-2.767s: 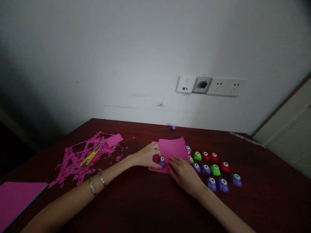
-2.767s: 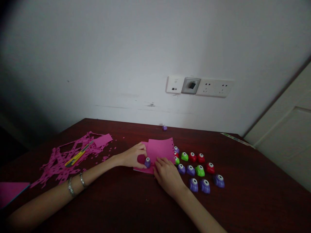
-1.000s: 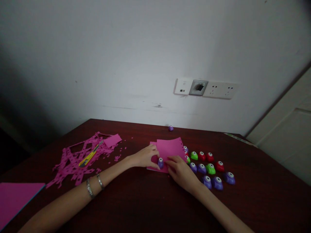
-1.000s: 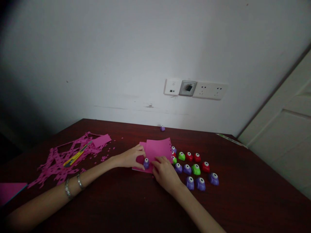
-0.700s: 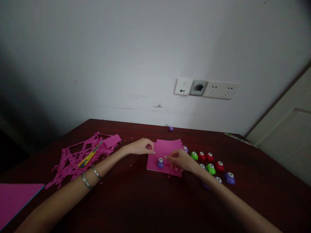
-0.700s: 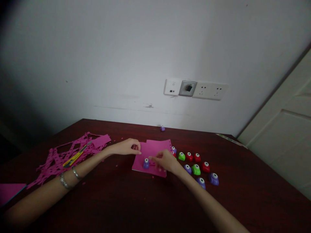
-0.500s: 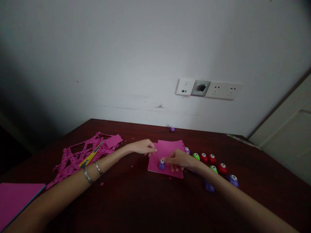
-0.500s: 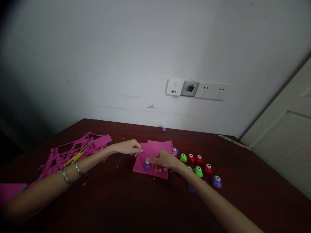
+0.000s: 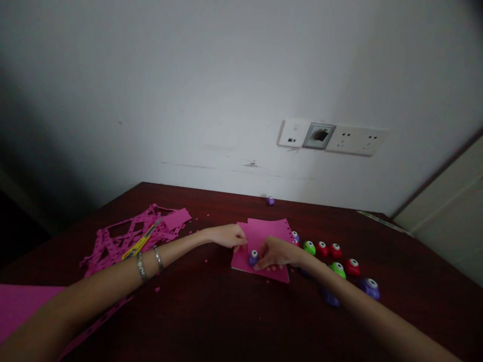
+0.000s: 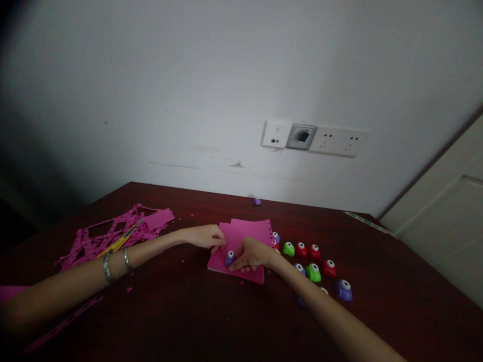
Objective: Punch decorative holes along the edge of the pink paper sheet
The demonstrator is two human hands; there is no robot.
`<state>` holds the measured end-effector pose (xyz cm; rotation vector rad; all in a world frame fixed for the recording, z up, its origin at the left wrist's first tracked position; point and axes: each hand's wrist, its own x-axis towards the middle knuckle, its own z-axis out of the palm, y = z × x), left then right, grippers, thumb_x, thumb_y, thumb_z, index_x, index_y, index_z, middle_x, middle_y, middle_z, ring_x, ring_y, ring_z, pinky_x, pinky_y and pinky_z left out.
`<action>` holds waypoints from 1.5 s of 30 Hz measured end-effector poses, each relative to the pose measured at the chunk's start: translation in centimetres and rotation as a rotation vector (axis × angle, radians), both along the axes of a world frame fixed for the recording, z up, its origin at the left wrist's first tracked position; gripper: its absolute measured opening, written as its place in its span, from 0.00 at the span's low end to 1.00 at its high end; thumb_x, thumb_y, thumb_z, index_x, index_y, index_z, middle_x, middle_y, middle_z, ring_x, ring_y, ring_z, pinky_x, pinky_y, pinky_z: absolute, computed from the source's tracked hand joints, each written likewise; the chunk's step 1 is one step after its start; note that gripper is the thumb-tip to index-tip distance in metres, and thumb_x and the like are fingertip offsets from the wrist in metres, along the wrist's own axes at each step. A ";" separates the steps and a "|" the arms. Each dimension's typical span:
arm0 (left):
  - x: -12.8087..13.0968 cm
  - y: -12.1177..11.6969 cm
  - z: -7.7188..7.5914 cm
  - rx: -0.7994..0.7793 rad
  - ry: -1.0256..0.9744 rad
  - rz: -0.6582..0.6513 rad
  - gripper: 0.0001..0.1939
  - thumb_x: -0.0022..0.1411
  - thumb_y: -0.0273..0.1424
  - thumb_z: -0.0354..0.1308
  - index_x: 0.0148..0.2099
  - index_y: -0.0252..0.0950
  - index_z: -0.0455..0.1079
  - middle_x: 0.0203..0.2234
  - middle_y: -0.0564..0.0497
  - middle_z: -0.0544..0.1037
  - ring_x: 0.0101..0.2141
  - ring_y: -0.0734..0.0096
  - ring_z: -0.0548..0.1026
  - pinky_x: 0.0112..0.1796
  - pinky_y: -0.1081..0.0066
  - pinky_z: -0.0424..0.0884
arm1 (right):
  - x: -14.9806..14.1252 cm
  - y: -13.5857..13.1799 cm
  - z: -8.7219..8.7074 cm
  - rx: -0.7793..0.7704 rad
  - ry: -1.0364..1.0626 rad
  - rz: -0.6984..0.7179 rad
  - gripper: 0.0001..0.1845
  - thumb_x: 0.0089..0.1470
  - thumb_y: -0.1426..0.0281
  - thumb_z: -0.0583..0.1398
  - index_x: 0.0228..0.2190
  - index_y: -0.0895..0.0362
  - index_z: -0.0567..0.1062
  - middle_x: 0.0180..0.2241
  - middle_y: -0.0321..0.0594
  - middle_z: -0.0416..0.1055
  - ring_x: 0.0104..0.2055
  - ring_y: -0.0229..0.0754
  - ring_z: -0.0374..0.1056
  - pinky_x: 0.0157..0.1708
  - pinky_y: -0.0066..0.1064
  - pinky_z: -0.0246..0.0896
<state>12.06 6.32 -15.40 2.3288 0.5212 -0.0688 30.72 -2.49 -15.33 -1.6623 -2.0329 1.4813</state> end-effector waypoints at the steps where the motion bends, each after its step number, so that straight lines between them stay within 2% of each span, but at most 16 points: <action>1: 0.0 0.0 0.0 0.007 0.004 -0.005 0.18 0.59 0.31 0.46 0.19 0.34 0.65 0.15 0.55 0.69 0.18 0.80 0.63 0.25 0.76 0.59 | -0.1 0.0 0.1 0.005 -0.004 0.000 0.14 0.38 0.62 0.65 0.16 0.61 0.72 0.13 0.29 0.64 0.14 0.27 0.56 0.13 0.19 0.49; 9: 0.2 0.3 -0.1 -0.042 0.053 0.016 0.18 0.59 0.32 0.45 0.20 0.33 0.65 0.15 0.54 0.69 0.16 0.81 0.61 0.22 0.77 0.57 | -0.7 0.1 0.6 0.027 -0.086 -0.025 0.12 0.40 0.66 0.63 0.14 0.60 0.71 0.12 0.29 0.63 0.12 0.27 0.55 0.12 0.20 0.49; 16: 0.3 0.0 -0.1 -0.146 0.099 0.055 0.15 0.59 0.33 0.46 0.26 0.32 0.69 0.15 0.55 0.69 0.15 0.83 0.60 0.18 0.79 0.55 | -0.7 -0.3 0.1 0.033 -0.067 -0.041 0.14 0.43 0.65 0.62 0.15 0.60 0.70 0.12 0.29 0.63 0.13 0.27 0.55 0.13 0.21 0.49; 20: 0.2 -0.1 0.3 -0.164 0.112 0.046 0.15 0.58 0.33 0.47 0.24 0.32 0.68 0.15 0.55 0.69 0.14 0.83 0.60 0.17 0.78 0.55 | -0.5 -0.5 0.5 0.054 -0.060 -0.044 0.15 0.43 0.62 0.62 0.16 0.60 0.70 0.13 0.30 0.63 0.13 0.27 0.55 0.13 0.21 0.49; 25: -0.3 0.4 1.2 -0.144 0.091 0.094 0.22 0.59 0.41 0.47 0.20 0.33 0.65 0.11 0.55 0.64 0.13 0.83 0.58 0.17 0.78 0.53 | 0.0 -0.4 1.3 0.081 -0.008 -0.045 0.25 0.44 0.51 0.59 0.15 0.61 0.70 0.13 0.33 0.63 0.13 0.28 0.54 0.12 0.21 0.45; 31: 0.0 -0.4 2.5 -0.281 0.153 0.183 0.26 0.56 0.51 0.48 0.24 0.33 0.68 0.15 0.53 0.68 0.15 0.82 0.59 0.16 0.77 0.51 | -0.2 0.2 1.4 -0.004 0.041 -0.115 0.30 0.43 0.45 0.57 0.17 0.61 0.72 0.14 0.34 0.64 0.14 0.28 0.53 0.11 0.22 0.42; 35: 0.7 -1.1 2.8 -0.374 0.203 0.135 0.28 0.53 0.55 0.48 0.28 0.34 0.72 0.15 0.53 0.67 0.14 0.82 0.57 0.15 0.77 0.47 | -0.5 0.7 1.1 -0.056 0.000 -0.120 0.27 0.44 0.47 0.58 0.18 0.61 0.72 0.13 0.33 0.63 0.14 0.27 0.52 0.12 0.22 0.41; 40: 1.5 -0.8 2.2 -0.439 0.285 0.055 0.25 0.50 0.54 0.53 0.27 0.36 0.73 0.16 0.52 0.66 0.14 0.81 0.55 0.15 0.77 0.46 | -0.5 0.8 0.7 -0.156 0.016 -0.168 0.23 0.47 0.53 0.59 0.17 0.61 0.71 0.12 0.32 0.61 0.13 0.28 0.50 0.12 0.23 0.39; 45: 2.0 0.1 1.4 -0.559 0.412 0.026 0.22 0.47 0.52 0.57 0.23 0.36 0.73 0.17 0.50 0.67 0.15 0.80 0.55 0.14 0.77 0.46 | -0.7 0.8 1.1 -0.232 0.012 -0.147 0.23 0.48 0.54 0.58 0.16 0.60 0.71 0.12 0.33 0.62 0.13 0.28 0.50 0.11 0.22 0.39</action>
